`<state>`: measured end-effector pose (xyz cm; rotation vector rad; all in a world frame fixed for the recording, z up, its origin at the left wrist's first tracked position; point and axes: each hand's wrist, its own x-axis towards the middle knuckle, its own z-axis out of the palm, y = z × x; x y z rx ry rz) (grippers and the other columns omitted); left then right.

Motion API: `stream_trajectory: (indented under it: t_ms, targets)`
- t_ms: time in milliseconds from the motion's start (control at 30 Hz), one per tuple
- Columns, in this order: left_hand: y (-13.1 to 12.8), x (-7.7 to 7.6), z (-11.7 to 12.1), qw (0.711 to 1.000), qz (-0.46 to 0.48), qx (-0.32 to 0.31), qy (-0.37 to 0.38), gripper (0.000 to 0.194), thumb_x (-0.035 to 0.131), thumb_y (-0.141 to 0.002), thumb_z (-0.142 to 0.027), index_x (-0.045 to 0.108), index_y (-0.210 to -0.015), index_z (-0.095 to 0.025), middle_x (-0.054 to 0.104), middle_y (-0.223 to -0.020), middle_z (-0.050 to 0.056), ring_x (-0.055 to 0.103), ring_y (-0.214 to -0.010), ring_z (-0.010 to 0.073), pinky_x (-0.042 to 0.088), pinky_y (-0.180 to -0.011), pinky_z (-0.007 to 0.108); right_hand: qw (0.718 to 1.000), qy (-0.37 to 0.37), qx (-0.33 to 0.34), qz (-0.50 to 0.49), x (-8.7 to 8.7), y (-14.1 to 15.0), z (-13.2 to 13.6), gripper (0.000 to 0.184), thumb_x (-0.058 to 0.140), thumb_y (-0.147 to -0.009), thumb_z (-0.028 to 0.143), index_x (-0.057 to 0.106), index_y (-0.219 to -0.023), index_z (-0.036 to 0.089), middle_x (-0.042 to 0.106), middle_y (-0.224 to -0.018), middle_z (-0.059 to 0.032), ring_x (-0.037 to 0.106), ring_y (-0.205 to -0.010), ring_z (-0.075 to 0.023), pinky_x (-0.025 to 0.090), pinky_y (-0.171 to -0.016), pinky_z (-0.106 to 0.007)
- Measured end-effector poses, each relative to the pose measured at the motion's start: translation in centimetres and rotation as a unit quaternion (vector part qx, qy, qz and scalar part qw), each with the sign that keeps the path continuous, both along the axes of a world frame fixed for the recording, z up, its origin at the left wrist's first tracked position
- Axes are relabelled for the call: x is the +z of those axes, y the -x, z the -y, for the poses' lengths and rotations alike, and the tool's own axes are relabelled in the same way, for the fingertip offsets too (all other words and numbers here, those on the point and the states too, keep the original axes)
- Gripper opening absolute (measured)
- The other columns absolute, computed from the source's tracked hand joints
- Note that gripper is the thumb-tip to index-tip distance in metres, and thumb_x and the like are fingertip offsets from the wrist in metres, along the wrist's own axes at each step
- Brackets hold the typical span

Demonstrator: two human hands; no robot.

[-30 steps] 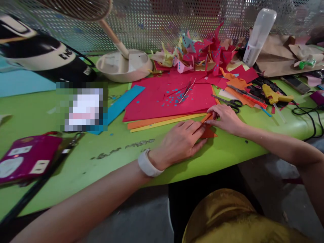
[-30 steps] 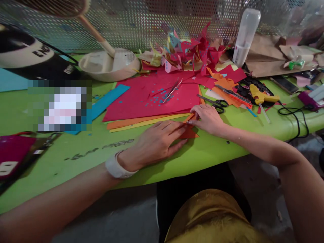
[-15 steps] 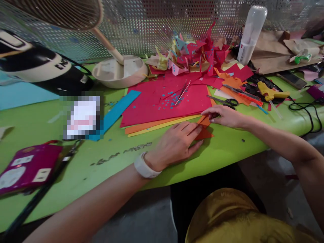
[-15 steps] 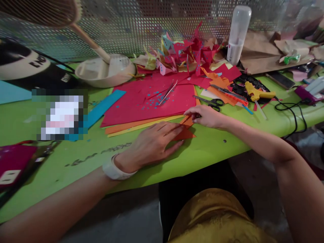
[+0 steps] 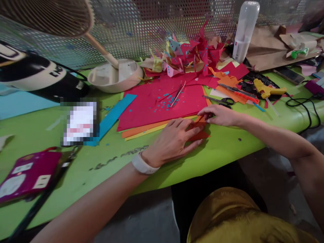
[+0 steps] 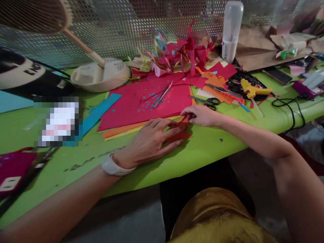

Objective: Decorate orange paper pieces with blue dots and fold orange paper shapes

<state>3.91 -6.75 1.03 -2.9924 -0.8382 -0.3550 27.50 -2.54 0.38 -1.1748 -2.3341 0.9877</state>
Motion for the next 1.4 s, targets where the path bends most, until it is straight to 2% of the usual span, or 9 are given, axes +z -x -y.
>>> stream_trajectory:
  t_ms: [267, 367, 467, 700, 900, 1000, 1167, 1300, 1400]
  targets:
    - [0.7, 0.5, 0.1, 0.999, -0.016, -0.032, 0.003, 0.041, 0.045, -0.099, -0.045, 0.068, -0.125, -0.022, 0.063, -0.120, 0.016, 0.062, -0.104, 0.0289, 0.049, -0.092, 0.047, 1.000, 0.006, 0.005, 0.009, 0.3, 0.1, 0.0, 0.042, 0.055, -0.073, 0.003, 0.070, -0.109, 0.018, 0.072, -0.095, -0.0037, 0.064, -0.085, -0.0153, 0.049, -0.080, -0.028]
    - [0.7, 0.4, 0.0, 0.999, -0.019, -0.033, 0.001, 0.041, 0.044, -0.100, -0.045, 0.068, -0.125, -0.023, 0.062, -0.122, 0.015, 0.061, -0.106, 0.0289, 0.048, -0.093, 0.047, 0.999, -0.006, -0.029, 0.035, 0.7, 0.4, 0.6, 0.035, 0.063, -0.078, 0.013, 0.069, -0.112, 0.017, 0.072, -0.098, -0.0055, 0.065, -0.088, -0.0175, 0.048, -0.082, -0.031]
    - [0.8, 0.4, 0.0, 0.999, -0.025, -0.030, 0.008, 0.042, 0.043, -0.100, -0.046, 0.069, -0.125, -0.025, 0.061, -0.124, 0.015, 0.060, -0.108, 0.0293, 0.048, -0.094, 0.048, 0.997, -0.019, -0.049, 0.049, 1.0, 0.6, 0.9, 0.037, 0.071, -0.077, 0.021, 0.069, -0.114, 0.016, 0.073, -0.098, -0.0069, 0.065, -0.090, -0.0198, 0.048, -0.083, -0.033]
    - [1.0, 0.6, -0.4, 0.998, -0.031, -0.030, 0.047, 0.041, 0.043, -0.101, -0.047, 0.067, -0.129, -0.030, 0.059, -0.128, 0.014, 0.056, -0.113, 0.0308, 0.046, -0.096, 0.050, 1.000, 0.002, 0.014, 0.015, 0.3, -0.1, -0.2, 0.040, 0.062, -0.075, 0.006, 0.069, -0.112, 0.017, 0.072, -0.098, -0.0052, 0.065, -0.089, -0.0170, 0.050, -0.085, -0.031]
    - [1.5, 1.1, -1.0, 0.995, -0.027, -0.040, 0.092, 0.037, 0.047, -0.099, -0.043, 0.066, -0.130, -0.033, 0.058, -0.134, 0.011, 0.055, -0.117, 0.0318, 0.043, -0.100, 0.053, 0.999, 0.024, 0.031, -0.003, 0.3, -0.3, -0.5, 0.046, 0.053, -0.073, 0.001, 0.068, -0.115, 0.015, 0.072, -0.098, -0.0056, 0.065, -0.088, -0.0155, 0.051, -0.079, -0.027]
    - [2.1, 1.3, -1.4, 0.988, -0.004, -0.055, 0.141, 0.036, 0.049, -0.099, -0.038, 0.066, -0.130, -0.034, 0.056, -0.139, 0.010, 0.054, -0.122, 0.0306, 0.043, -0.104, 0.052, 0.999, 0.032, 0.022, -0.006, 0.3, -0.3, -0.5, 0.047, 0.050, -0.071, 0.000, 0.069, -0.112, 0.015, 0.072, -0.098, -0.0054, 0.065, -0.086, -0.0154, 0.051, -0.077, -0.027]
    - [3.0, 0.3, -2.3, 0.974, 0.080, -0.032, 0.209, 0.039, 0.055, -0.096, -0.037, 0.061, -0.132, -0.023, 0.062, -0.133, 0.011, 0.057, -0.123, 0.0258, 0.046, -0.105, 0.042, 0.999, 0.031, -0.011, -0.024, 0.7, -0.2, 0.4, 0.043, 0.056, -0.074, 0.009, 0.067, -0.115, 0.015, 0.071, -0.098, -0.0052, 0.065, -0.087, -0.0160, 0.051, -0.079, -0.029]
    - [3.0, -0.6, -2.8, 0.972, 0.110, -0.012, 0.205, 0.039, 0.055, -0.095, -0.036, 0.058, -0.130, -0.019, 0.066, -0.125, 0.012, 0.063, -0.115, 0.0237, 0.050, -0.100, 0.039, 0.998, -0.022, -0.046, 0.045, 2.1, -0.2, 1.7, 0.050, 0.072, -0.070, 0.023, 0.065, -0.119, 0.017, 0.071, -0.098, -0.0057, 0.065, -0.090, -0.0196, 0.048, -0.081, -0.031]
    - [2.8, -0.9, -2.9, 0.975, 0.130, -0.006, 0.181, 0.034, 0.053, -0.096, -0.031, 0.060, -0.126, -0.017, 0.069, -0.119, 0.012, 0.065, -0.110, 0.0225, 0.052, -0.096, 0.036, 0.989, 0.014, -0.066, 0.128, 3.1, -0.4, 2.2, 0.052, 0.073, -0.072, 0.029, 0.061, -0.120, 0.017, 0.068, -0.079, -0.0006, 0.062, -0.072, -0.0175, 0.043, -0.067, -0.029]
